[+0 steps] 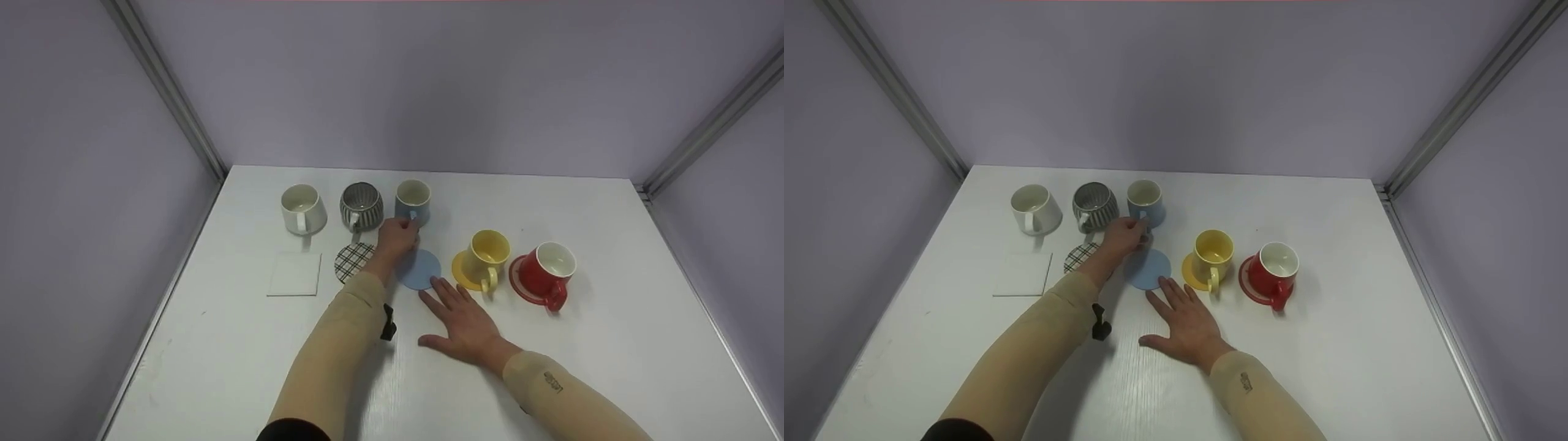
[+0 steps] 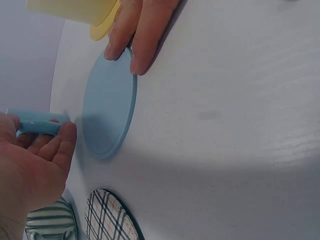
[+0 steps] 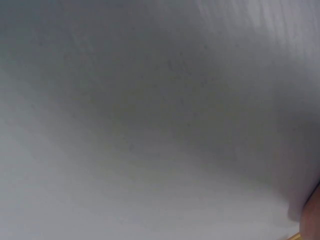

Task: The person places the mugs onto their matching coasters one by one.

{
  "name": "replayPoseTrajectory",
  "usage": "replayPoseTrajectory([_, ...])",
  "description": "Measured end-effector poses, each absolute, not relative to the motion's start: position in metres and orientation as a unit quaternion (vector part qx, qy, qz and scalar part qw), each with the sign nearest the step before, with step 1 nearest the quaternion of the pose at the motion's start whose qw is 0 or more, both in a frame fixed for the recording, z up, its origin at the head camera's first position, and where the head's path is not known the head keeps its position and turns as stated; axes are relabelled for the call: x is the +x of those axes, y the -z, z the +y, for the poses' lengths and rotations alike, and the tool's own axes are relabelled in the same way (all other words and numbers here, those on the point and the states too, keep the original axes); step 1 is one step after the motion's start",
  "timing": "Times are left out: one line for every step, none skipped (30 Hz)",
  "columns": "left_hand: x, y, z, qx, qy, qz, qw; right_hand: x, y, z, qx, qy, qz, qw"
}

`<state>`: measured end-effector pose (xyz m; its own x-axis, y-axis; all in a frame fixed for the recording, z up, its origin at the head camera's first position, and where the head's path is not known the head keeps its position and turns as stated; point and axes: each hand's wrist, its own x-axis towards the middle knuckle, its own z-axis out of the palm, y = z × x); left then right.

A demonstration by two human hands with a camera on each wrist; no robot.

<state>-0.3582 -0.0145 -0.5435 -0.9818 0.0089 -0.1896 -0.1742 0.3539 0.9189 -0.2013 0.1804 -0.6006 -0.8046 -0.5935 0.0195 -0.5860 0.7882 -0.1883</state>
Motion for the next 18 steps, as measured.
replayPoseTrajectory([-0.3584, 0.544, -0.0142, -0.046, -0.557, 0.826, 0.077, -0.2011, 0.6003, 0.1803, -0.313, 0.094, 0.945, 0.019])
replayPoseTrajectory([-0.3585, 0.5443, -0.014, -0.042, -0.549, 0.832, 0.072, -0.2012, 0.6001, 0.1802, -0.312, 0.094, 0.945, 0.019])
replayPoseTrajectory([-0.3586, 0.5446, -0.0138, -0.037, -0.542, 0.837, 0.067, -0.2012, 0.6, 0.1802, -0.312, 0.094, 0.945, 0.019])
replayPoseTrajectory([-0.3584, 0.5449, -0.0136, -0.033, -0.538, 0.84, 0.061, -0.2012, 0.5998, 0.1801, -0.312, 0.094, 0.945, 0.019])
replayPoseTrajectory([-0.3583, 0.545, -0.0134, -0.028, -0.533, 0.844, 0.056, -0.2013, 0.5998, 0.1801, -0.31, 0.093, 0.946, 0.022])
replayPoseTrajectory([-0.358, 0.5451, -0.0134, -0.024, -0.53, 0.846, 0.051, -0.2012, 0.5998, 0.18, -0.309, 0.093, 0.946, 0.024])
replayPoseTrajectory([-0.3576, 0.5451, -0.0132, -0.019, -0.528, 0.848, 0.047, -0.2011, 0.5998, 0.18, -0.308, 0.092, 0.947, 0.026])
replayPoseTrajectory([-0.3571, 0.5452, -0.0132, -0.016, -0.527, 0.849, 0.045, -0.201, 0.5999, 0.18, -0.305, 0.091, 0.947, 0.03])
replayPoseTrajectory([-0.3568, 0.5457, -0.0132, -0.013, -0.525, 0.85, 0.043, -0.2008, 0.5999, 0.1799, -0.305, 0.09, 0.948, 0.03])
replayPoseTrajectory([-0.3563, 0.546, -0.013, -0.01, -0.523, 0.851, 0.04, -0.2006, 0.5997, 0.1798, -0.304, 0.09, 0.948, 0.033])
replayPoseTrajectory([-0.356, 0.5463, -0.0128, -0.008, -0.518, 0.854, 0.037, -0.2005, 0.5998, 0.1798, -0.303, 0.089, 0.948, 0.037])
replayPoseTrajectory([-0.3558, 0.5468, -0.0128, -0.005, -0.514, 0.857, 0.034, -0.2004, 0.5997, 0.1797, -0.303, 0.089, 0.948, 0.038])
replayPoseTrajectory([-0.3553, 0.547, -0.0126, -0.004, -0.512, 0.859, 0.03, -0.2005, 0.5995, 0.1793, -0.302, 0.088, 0.948, 0.041])
replayPoseTrajectory([-0.355, 0.547, -0.0124, -0.002, -0.508, 0.861, 0.027, -0.2005, 0.5993, 0.1788, -0.301, 0.087, 0.949, 0.044])
replayPoseTrajectory([-0.3548, 0.5469, -0.0123, 0.0, -0.504, 0.863, 0.022, -0.2006, 0.599, 0.1783, -0.3, 0.086, 0.949, 0.047])
replayPoseTrajectory([-0.3544, 0.5466, -0.0121, 0.003, -0.501, 0.865, 0.017, -0.2008, 0.5988, 0.1779, -0.298, 0.085, 0.949, 0.051])
replayPoseTrajectory([-0.3543, 0.5466, -0.012, 0.004, -0.499, 0.866, 0.013, -0.201, 0.5987, 0.1775, -0.298, 0.085, 0.949, 0.052])
replayPoseTrajectory([-0.354, 0.5467, -0.0118, 0.006, -0.5, 0.866, 0.009, -0.2012, 0.5989, 0.1772, -0.298, 0.085, 0.949, 0.05])
